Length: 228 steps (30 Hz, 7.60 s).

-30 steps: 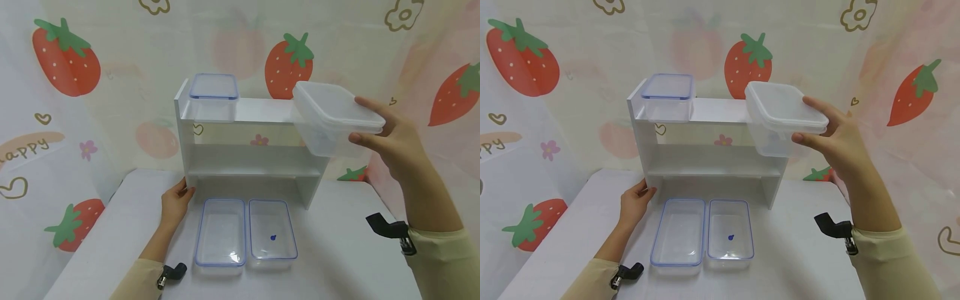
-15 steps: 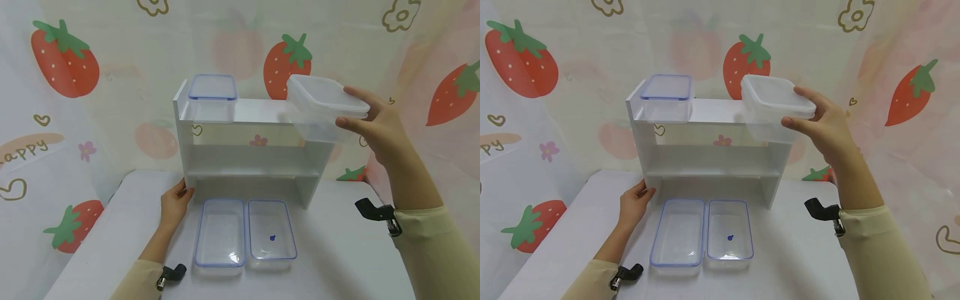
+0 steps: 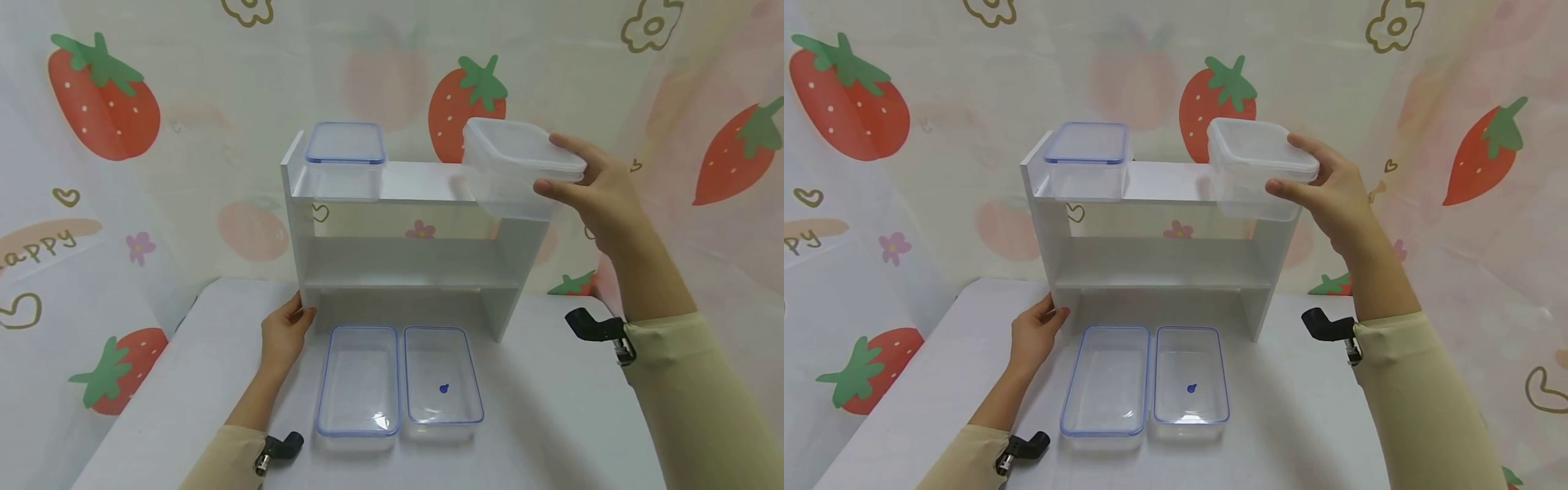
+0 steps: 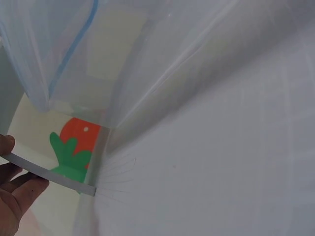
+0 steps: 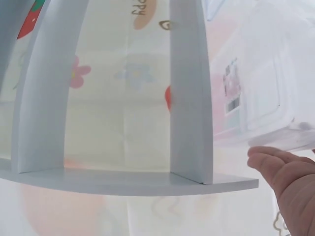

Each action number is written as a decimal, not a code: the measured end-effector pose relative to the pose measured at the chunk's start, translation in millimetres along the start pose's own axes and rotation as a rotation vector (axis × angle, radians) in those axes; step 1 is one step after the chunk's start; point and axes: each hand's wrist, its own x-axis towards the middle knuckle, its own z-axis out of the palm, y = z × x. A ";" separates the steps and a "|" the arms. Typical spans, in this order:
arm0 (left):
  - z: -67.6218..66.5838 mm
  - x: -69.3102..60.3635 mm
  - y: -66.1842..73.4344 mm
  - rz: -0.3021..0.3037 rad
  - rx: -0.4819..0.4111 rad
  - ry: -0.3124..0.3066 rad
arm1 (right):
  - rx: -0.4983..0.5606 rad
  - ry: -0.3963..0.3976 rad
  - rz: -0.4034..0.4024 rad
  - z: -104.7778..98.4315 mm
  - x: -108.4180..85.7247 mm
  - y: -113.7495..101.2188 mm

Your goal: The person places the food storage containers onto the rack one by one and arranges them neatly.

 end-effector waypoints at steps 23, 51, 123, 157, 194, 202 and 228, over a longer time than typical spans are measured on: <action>-0.8 -1.8 0.9 -0.002 -0.004 -0.004 | -0.065 0.065 0.035 9.0 29.8 16.0; -1.2 -1.9 1.9 0.018 -0.008 -0.005 | -0.145 0.075 0.108 18.0 41.6 31.5; -1.4 -3.6 1.2 0.040 0.025 -0.006 | -0.195 0.345 -0.315 36.3 -64.8 50.8; -2.2 -4.4 0.8 0.034 0.043 0.015 | -0.291 0.097 -0.435 67.7 -149.5 103.5; -0.6 -4.3 4.1 0.034 0.047 -0.004 | -0.433 -0.130 -0.092 78.6 -212.7 197.5; -1.8 -3.9 1.7 0.026 0.057 -0.001 | -0.407 -0.198 -0.030 82.7 -218.8 213.9; -1.3 -5.3 -0.7 0.033 0.065 0.008 | -0.389 -0.381 0.073 94.7 -228.9 238.2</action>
